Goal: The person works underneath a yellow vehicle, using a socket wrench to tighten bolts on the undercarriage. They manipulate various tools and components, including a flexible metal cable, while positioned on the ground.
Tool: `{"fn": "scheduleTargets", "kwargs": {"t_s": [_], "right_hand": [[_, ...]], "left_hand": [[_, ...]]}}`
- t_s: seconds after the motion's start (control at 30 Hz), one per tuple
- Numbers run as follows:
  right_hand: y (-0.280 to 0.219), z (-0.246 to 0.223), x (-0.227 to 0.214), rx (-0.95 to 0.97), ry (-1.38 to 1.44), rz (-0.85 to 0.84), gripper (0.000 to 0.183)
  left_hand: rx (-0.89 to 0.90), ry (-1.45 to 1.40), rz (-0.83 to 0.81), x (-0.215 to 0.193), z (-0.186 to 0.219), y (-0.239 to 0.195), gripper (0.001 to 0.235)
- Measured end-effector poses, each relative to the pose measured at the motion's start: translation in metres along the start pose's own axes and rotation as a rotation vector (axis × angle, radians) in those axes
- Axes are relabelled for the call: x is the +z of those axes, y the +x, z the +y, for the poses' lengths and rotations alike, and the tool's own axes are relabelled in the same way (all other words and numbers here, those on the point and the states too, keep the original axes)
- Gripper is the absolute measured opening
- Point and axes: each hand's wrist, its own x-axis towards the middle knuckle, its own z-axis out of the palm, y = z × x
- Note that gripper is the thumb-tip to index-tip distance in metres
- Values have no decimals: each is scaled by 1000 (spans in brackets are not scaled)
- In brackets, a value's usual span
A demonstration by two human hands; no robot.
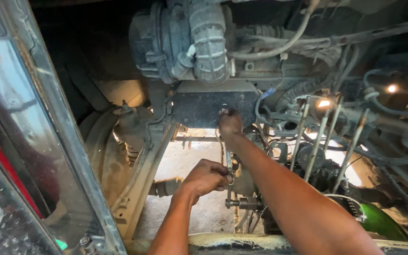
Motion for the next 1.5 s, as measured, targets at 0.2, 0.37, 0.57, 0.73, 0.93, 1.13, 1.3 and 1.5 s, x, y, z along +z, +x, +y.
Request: {"fn": "scheduleTargets", "kwargs": {"t_s": [0.2,0.37,0.57,0.73,0.93,1.13,1.3,1.5], "right_hand": [[9,1,-12,213,258,-129,30],[-5,-26,-11,247,208,-272,45],[-10,-37,9,256,201,-54,50],[-12,-56,4,288,121,12,57],[-23,-63,-3,312,-1,136,68],[-29,-63,-13,205,-39,150,70],[-35,-68,-14,207,99,164,66],[-41,-63,-11,134,56,135,68]], "left_hand": [[66,191,13,5,-9,7,25],[93,366,110,10,-13,11,27],[117,428,97,11,-7,6,27],[135,425,107,12,-6,4,29],[172,395,134,13,-2,1,28],[194,429,155,18,3,-9,32],[188,465,149,12,7,-16,37],[162,469,110,11,6,-15,41]]}}
